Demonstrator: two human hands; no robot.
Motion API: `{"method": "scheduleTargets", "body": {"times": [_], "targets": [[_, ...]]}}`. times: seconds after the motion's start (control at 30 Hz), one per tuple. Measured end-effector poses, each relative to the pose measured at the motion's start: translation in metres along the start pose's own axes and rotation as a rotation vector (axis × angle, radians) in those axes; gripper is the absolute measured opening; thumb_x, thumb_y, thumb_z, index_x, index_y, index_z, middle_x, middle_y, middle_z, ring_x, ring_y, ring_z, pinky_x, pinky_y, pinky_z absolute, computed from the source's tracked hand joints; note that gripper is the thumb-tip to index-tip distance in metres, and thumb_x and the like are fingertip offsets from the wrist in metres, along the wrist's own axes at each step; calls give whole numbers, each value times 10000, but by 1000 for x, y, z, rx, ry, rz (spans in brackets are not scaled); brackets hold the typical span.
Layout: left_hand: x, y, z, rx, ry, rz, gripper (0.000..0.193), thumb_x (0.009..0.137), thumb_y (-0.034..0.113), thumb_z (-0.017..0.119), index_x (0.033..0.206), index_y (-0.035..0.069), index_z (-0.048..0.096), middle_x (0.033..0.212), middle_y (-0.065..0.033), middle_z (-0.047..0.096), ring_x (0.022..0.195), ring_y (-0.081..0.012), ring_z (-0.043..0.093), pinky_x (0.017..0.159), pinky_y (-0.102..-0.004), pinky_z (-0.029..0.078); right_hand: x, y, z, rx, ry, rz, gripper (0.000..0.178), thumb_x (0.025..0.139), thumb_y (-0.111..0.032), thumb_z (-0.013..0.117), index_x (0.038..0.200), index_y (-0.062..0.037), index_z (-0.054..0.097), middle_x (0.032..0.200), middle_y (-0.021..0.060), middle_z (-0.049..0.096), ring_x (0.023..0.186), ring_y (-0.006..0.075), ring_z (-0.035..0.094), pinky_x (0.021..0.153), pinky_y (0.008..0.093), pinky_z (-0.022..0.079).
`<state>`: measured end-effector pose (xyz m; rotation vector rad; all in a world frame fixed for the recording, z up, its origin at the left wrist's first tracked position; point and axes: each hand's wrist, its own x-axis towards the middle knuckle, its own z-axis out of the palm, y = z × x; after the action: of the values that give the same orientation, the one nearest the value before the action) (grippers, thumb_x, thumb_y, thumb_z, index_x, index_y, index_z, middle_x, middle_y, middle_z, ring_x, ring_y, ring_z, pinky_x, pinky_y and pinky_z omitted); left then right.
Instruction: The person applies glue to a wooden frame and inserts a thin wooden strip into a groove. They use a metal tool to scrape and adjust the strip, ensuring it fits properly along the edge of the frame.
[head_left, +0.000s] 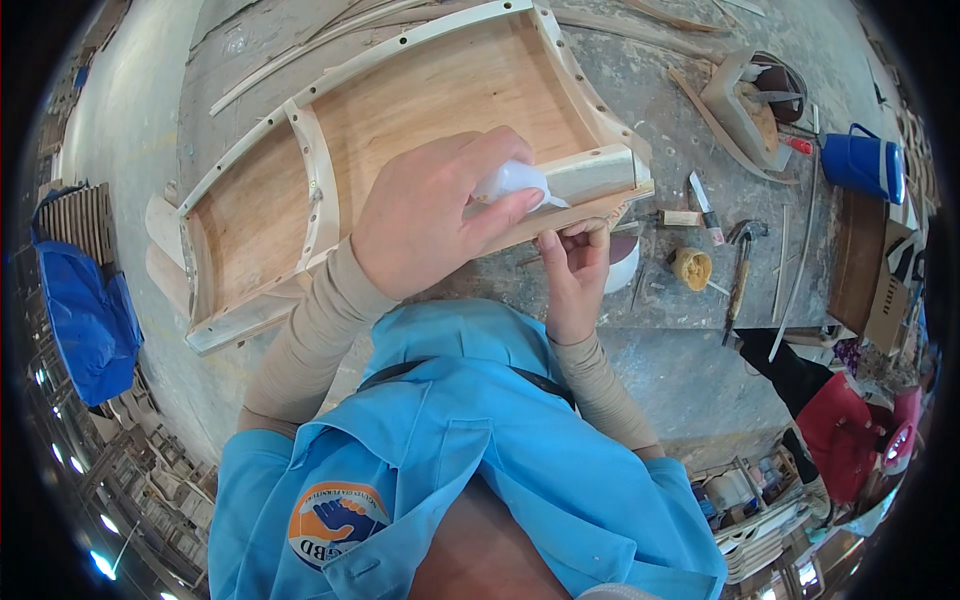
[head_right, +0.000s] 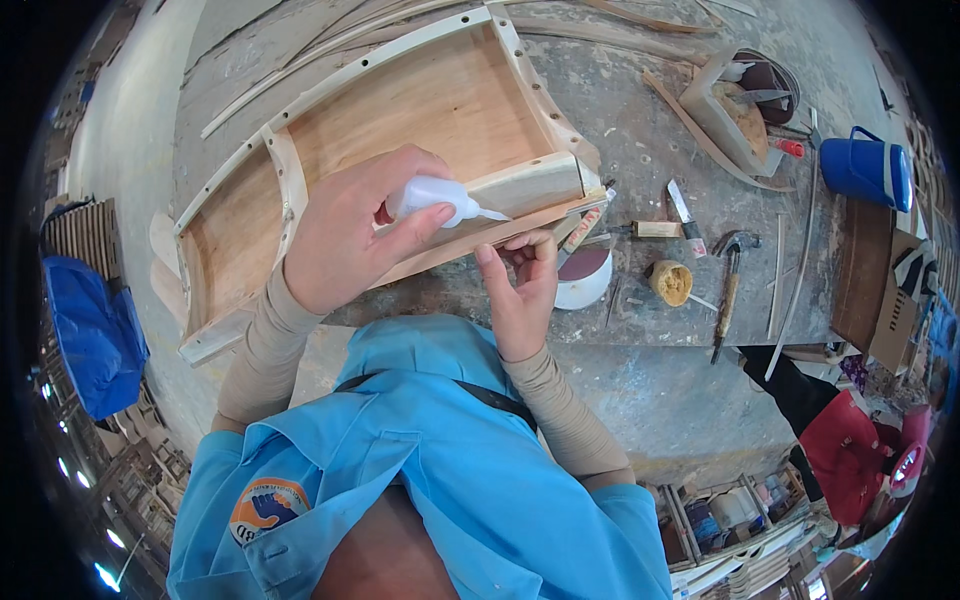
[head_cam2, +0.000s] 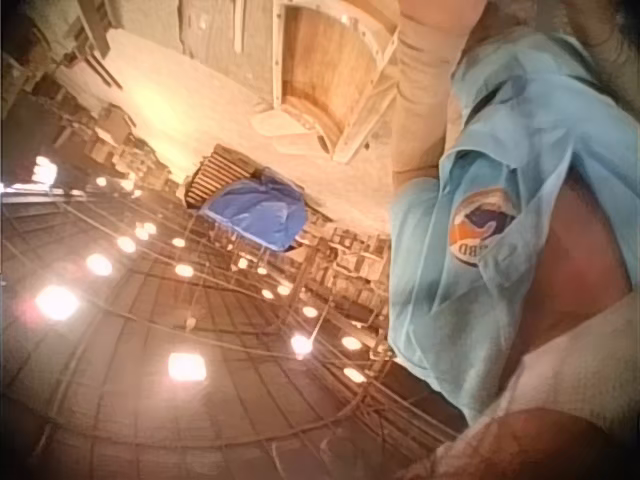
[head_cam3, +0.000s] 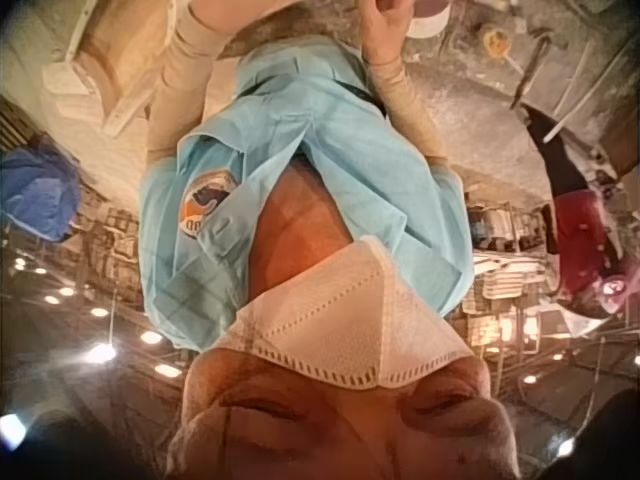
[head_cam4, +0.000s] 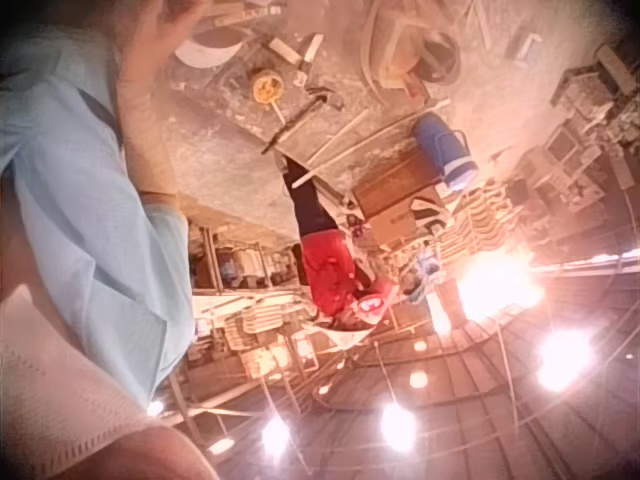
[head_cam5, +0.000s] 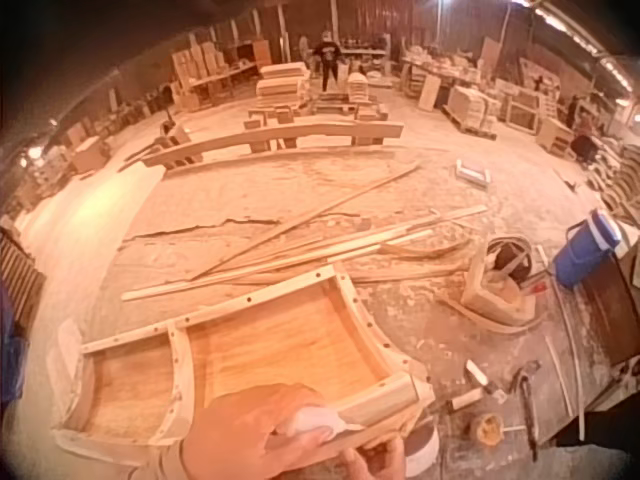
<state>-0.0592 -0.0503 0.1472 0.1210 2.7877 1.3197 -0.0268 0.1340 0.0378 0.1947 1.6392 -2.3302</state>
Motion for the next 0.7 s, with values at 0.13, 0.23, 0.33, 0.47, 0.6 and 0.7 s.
{"method": "scheduleTargets", "body": {"times": [0.13,0.23,0.33,0.47,0.6,0.7], "targets": [[1,-2,5,-23,29,10,253,874,208,732,1058,58,644,869,-104,660,740,-230,630,653,-311,499,0,-1,-1,-32,-22,-17,220,967,-36,633,1059,-90,441,1101,47,569,1032,116,538,893,282,457],[3,-3,6,-32,38,12,263,866,208,743,1060,59,646,883,-107,667,768,-239,648,677,-319,509,-1,-3,0,-46,-21,-13,214,966,-40,633,1054,-90,445,1104,48,569,1028,113,534,884,282,458],[4,-4,8,-51,43,14,276,861,212,750,1066,61,641,891,-109,672,778,-249,657,691,-330,513,0,-5,1,-27,-5,-9,262,944,-32,672,1052,-73,437,1063,44,532,994,116,537,867,267,475],[4,-5,12,-62,54,30,276,857,235,748,1043,86,608,876,-103,666,768,-284,650,662,-367,511,1,-2,1,-29,13,-9,287,934,-30,693,1058,-65,436,1043,41,514,977,116,537,856,260,482],[2,-8,9,-6,26,60,277,870,209,740,1078,76,615,890,-116,676,771,-269,660,674,-328,511,-1,-2,1,-4,2,5,194,976,-45,620,1072,-84,455,1112,48,575,1030,115,539,885,279,464],[0,-10,4,21,12,76,256,881,207,725,1069,76,612,870,-117,673,751,-267,655,655,-332,508,-2,-2,1,4,18,15,215,970,-47,636,1074,-79,450,1082,42,557,997,112,538,863,269,468]]}}
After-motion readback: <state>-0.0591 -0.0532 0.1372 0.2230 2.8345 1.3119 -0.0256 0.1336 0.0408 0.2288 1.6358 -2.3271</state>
